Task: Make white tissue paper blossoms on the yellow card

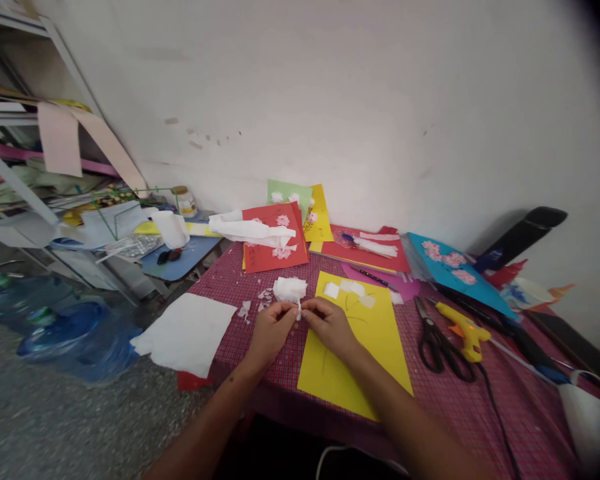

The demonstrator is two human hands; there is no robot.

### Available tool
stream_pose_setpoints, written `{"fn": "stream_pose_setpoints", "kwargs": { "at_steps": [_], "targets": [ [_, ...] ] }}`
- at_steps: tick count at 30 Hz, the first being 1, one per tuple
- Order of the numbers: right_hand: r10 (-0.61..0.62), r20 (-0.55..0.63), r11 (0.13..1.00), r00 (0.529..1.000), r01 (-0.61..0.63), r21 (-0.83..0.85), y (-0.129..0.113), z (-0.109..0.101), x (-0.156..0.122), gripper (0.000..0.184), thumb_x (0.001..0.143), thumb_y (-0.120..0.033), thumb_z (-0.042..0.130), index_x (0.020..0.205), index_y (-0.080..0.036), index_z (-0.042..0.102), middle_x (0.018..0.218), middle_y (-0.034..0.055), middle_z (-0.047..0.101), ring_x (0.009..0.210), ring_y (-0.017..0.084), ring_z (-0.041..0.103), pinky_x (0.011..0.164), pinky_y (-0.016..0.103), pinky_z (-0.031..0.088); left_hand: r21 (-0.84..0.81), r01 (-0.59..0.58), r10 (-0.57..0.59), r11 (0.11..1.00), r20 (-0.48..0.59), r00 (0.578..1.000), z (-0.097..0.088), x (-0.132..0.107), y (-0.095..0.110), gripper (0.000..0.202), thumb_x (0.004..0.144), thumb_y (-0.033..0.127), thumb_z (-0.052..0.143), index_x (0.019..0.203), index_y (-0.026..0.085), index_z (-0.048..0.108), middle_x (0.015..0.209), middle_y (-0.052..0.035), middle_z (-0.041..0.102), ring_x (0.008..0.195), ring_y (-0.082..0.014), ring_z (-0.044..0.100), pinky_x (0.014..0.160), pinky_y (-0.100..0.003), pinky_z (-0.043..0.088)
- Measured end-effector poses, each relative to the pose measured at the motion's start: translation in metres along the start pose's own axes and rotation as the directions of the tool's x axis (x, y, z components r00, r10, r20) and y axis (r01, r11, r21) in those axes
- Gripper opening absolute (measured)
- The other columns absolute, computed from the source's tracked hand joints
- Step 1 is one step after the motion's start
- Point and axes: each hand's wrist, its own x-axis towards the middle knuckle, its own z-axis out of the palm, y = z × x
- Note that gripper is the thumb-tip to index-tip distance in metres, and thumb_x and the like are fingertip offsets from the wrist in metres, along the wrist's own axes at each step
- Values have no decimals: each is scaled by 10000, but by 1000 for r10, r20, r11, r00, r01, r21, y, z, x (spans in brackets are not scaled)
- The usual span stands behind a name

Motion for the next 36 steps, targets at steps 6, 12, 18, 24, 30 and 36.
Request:
{"fn": "stream_pose_setpoints", "kwargs": {
  "at_steps": [6,12,18,24,30,36],
  "targets": [
    [42,35,997,998,-44,65,1,1,-1,98,816,-229,591,877,-200,663,784,14,627,722,151,572,676,263,455,-2,-2,2,1000,-6,1000,0,-1,1,199,788,334,595,824,150,664,633,-2,613,559,-117,534,539,-220,426],
    [134,39,979,990,-138,153,-1,4,-2,117,807,-300,600,830,-187,624,708,-5,585,636,136,529,600,243,437,104,-74,75,992,-10,997,1,-3,4,190,793,333,581,810,167,673,650,-1,621,581,-126,537,566,-229,424],
    [160,14,982,987,-160,98,-2,2,1,113,791,-243,539,730,-180,610,658,-11,558,607,133,489,569,237,402,104,-55,59,993,-35,998,2,-3,0,222,801,369,577,829,166,663,658,-5,633,574,-137,558,563,-241,434],
    [267,-19,946,963,-259,195,-1,0,1,114,761,-216,526,650,-188,529,541,-45,482,491,106,412,473,215,327,4,0,0,1000,-82,997,-1,0,-5,232,801,380,582,853,161,636,666,-1,624,560,-125,563,543,-232,447],
    [408,13,870,913,-393,298,0,-3,2,88,745,-229,500,666,-193,510,465,-46,510,396,95,369,407,209,269,-126,39,-55,991,-124,991,-2,2,-6,239,798,387,592,844,153,615,629,10,600,542,-107,552,529,-213,445],
    [451,-11,833,893,-416,366,5,-3,-1,73,729,-235,497,671,-193,512,445,-39,516,382,104,387,381,214,262,-223,26,-65,974,-170,983,-2,5,-8,250,779,387,607,833,144,613,621,8,596,524,-91,541,525,-208,439]
  ]
}}
